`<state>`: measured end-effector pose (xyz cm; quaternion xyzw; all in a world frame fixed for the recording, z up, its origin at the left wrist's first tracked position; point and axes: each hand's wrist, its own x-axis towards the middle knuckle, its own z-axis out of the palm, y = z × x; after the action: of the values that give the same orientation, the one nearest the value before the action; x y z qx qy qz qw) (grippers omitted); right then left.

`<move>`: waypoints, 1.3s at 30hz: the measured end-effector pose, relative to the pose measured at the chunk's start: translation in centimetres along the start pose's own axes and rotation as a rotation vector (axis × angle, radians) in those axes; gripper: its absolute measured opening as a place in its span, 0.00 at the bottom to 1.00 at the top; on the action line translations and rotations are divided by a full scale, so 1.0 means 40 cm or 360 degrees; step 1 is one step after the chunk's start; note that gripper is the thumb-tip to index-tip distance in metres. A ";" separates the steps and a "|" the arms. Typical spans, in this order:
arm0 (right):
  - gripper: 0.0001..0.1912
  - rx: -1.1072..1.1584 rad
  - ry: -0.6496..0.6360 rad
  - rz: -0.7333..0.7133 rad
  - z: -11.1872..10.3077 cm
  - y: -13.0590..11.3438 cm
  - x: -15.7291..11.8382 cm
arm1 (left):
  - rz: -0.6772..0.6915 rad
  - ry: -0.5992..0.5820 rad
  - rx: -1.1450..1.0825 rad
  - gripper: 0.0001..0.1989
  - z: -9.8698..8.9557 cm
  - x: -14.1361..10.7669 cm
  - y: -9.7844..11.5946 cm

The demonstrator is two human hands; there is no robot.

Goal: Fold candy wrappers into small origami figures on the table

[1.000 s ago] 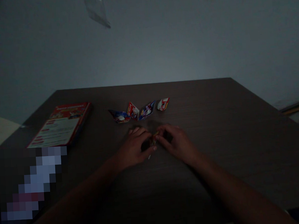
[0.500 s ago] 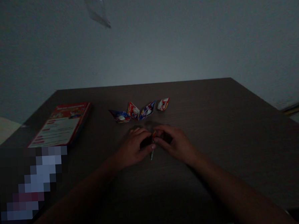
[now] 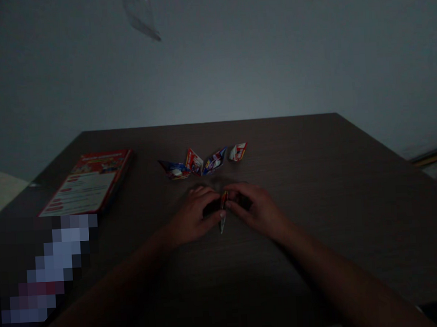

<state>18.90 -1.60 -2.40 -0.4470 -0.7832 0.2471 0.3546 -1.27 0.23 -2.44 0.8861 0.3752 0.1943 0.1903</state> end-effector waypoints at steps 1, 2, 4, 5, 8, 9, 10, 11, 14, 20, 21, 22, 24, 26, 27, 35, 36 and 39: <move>0.15 0.0001 -0.0003 0.0001 0.000 0.000 0.000 | 0.0002 0.0000 0.0001 0.13 0.000 0.000 0.000; 0.14 0.0006 -0.0007 0.0002 -0.001 0.000 0.000 | 0.0006 0.0000 0.0000 0.13 0.000 0.000 -0.001; 0.14 0.0014 -0.0019 0.0009 -0.001 0.000 0.001 | 0.0013 0.0001 -0.0006 0.13 -0.001 0.001 -0.001; 0.14 0.0009 -0.0024 0.0012 0.000 0.000 0.000 | 0.0016 -0.0002 -0.0010 0.13 -0.002 0.001 -0.002; 0.14 -0.0020 -0.0015 0.0009 -0.001 -0.001 -0.001 | 0.0021 -0.0008 -0.0019 0.13 -0.005 0.001 -0.001; 0.14 -0.0027 -0.0009 0.0001 -0.001 -0.002 -0.001 | 0.0021 -0.0010 -0.0021 0.13 -0.006 0.001 -0.001; 0.14 -0.0031 -0.0008 -0.0009 -0.002 -0.002 -0.001 | 0.0019 -0.0013 -0.0024 0.13 -0.007 0.001 -0.001; 0.13 -0.0034 -0.0008 -0.0017 -0.002 -0.002 -0.001 | 0.0018 -0.0019 -0.0026 0.13 -0.009 0.000 -0.001; 0.13 -0.0041 -0.0021 -0.0022 -0.004 -0.002 0.000 | 0.0025 -0.0028 -0.0034 0.13 -0.010 0.000 -0.001; 0.15 -0.0068 -0.0008 -0.0039 -0.002 0.000 -0.002 | 0.0046 -0.0006 -0.0058 0.13 -0.007 -0.001 -0.007; 0.15 -0.0073 -0.0010 -0.0043 -0.002 0.001 -0.003 | 0.0049 -0.0008 -0.0066 0.13 -0.008 -0.002 -0.007; 0.15 -0.0078 -0.0019 -0.0045 -0.002 0.001 -0.003 | 0.0051 -0.0011 -0.0070 0.13 -0.008 -0.002 -0.007; 0.17 -0.0087 -0.0038 -0.0059 -0.002 0.001 -0.004 | 0.0047 -0.0021 -0.0068 0.12 -0.009 -0.002 -0.006; 0.18 -0.0118 -0.0042 -0.0092 -0.004 -0.003 -0.003 | 0.0032 -0.0028 -0.0054 0.12 -0.010 -0.001 -0.005; 0.17 -0.0146 -0.0042 -0.0115 -0.006 -0.005 -0.002 | 0.0026 -0.0026 -0.0046 0.12 -0.010 0.000 -0.004; 0.08 -0.0501 -0.0250 -0.0344 -0.016 -0.022 0.001 | 0.0022 -0.0007 -0.0060 0.13 -0.007 0.001 -0.004; 0.08 -0.0541 -0.0303 -0.0337 -0.015 -0.023 0.001 | 0.0020 -0.0006 -0.0068 0.13 -0.007 0.001 -0.004; 0.08 -0.0586 -0.0460 -0.0280 -0.009 -0.027 0.000 | 0.0021 0.0004 -0.0096 0.14 -0.008 -0.001 -0.007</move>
<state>18.63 -2.10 -1.40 -0.3943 -0.8935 0.1298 0.1715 -1.62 0.43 -2.29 0.8822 0.3634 0.2080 0.2152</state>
